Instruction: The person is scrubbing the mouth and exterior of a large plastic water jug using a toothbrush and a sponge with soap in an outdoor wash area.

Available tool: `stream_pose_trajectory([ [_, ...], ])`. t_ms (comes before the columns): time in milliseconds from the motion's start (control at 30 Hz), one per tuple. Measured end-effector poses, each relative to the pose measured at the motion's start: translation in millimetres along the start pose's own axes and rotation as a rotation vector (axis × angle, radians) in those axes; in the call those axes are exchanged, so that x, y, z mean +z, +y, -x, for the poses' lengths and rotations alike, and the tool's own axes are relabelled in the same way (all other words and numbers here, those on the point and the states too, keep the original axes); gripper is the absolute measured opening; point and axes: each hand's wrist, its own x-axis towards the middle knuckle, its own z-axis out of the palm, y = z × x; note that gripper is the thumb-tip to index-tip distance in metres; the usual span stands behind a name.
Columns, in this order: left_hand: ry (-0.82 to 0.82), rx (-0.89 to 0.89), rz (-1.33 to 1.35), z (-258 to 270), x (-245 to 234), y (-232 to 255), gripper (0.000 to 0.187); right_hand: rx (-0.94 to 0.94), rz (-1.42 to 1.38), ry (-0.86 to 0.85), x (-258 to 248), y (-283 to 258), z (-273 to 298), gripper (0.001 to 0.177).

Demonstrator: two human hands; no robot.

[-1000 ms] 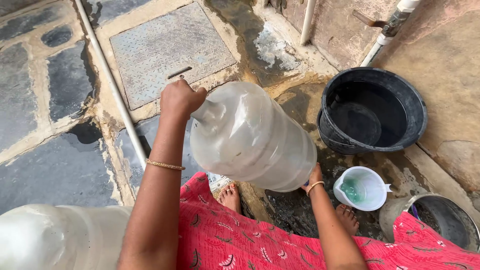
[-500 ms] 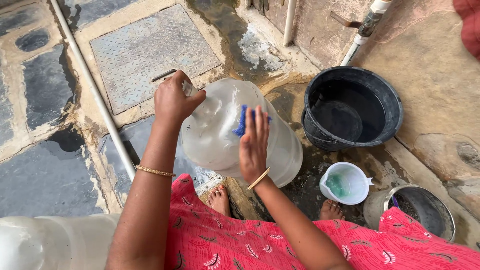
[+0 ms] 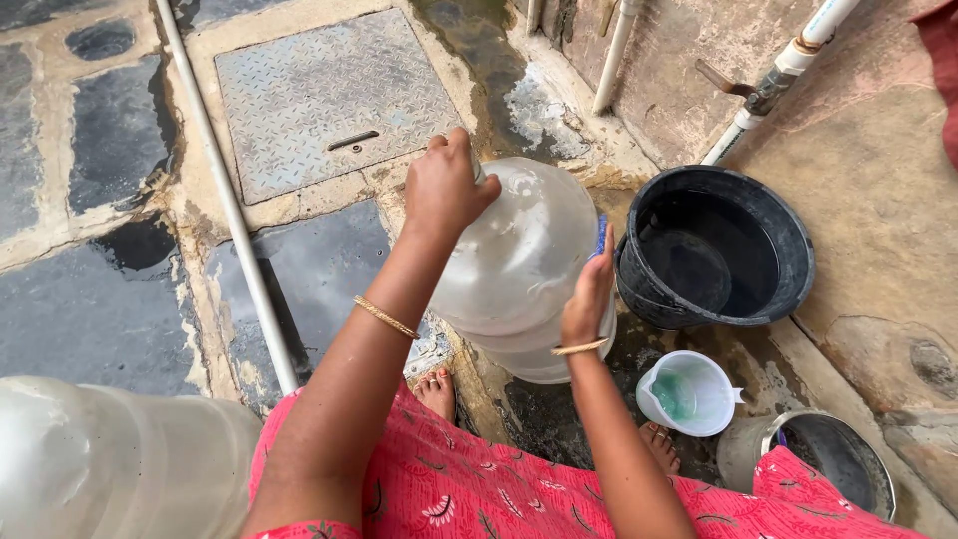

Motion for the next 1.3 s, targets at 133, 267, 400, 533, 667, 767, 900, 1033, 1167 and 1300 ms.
stream_pose_trajectory([
  [133,0.030,-0.077,-0.012,-2,-1,4,0.052,-0.600,0.772,-0.063,39,4,85,0.072],
  [267,-0.016,0.054,0.021,-7,-2,0,0.055,-0.714,1.036,-0.281,46,-30,80,0.067],
  [400,-0.019,0.213,0.136,5,11,17,0.050,-0.362,1.033,-0.293,16,-51,-47,0.049],
  [533,0.029,0.259,0.153,17,4,35,0.045,-0.212,0.992,-0.480,13,-38,-105,0.051],
  [667,0.041,0.121,0.145,16,0,20,0.039,-0.496,1.103,-0.477,35,-73,-8,0.058],
  [767,0.023,0.089,0.095,13,1,-7,0.042,-0.683,1.062,-0.467,54,-79,66,0.066],
  [900,-0.022,0.173,0.094,-1,-2,-27,0.054,-0.735,1.004,-0.552,57,-63,60,0.058],
  [1033,-0.087,0.129,0.087,4,3,-52,0.054,-0.485,0.943,-0.335,2,-3,-24,0.056],
  [1167,-0.011,0.059,0.059,-11,-2,-47,0.053,-0.041,0.127,-0.244,-1,51,-25,0.059],
  [1300,0.003,-0.021,0.006,-1,4,-40,0.051,-0.525,0.533,0.025,41,5,84,0.063],
])
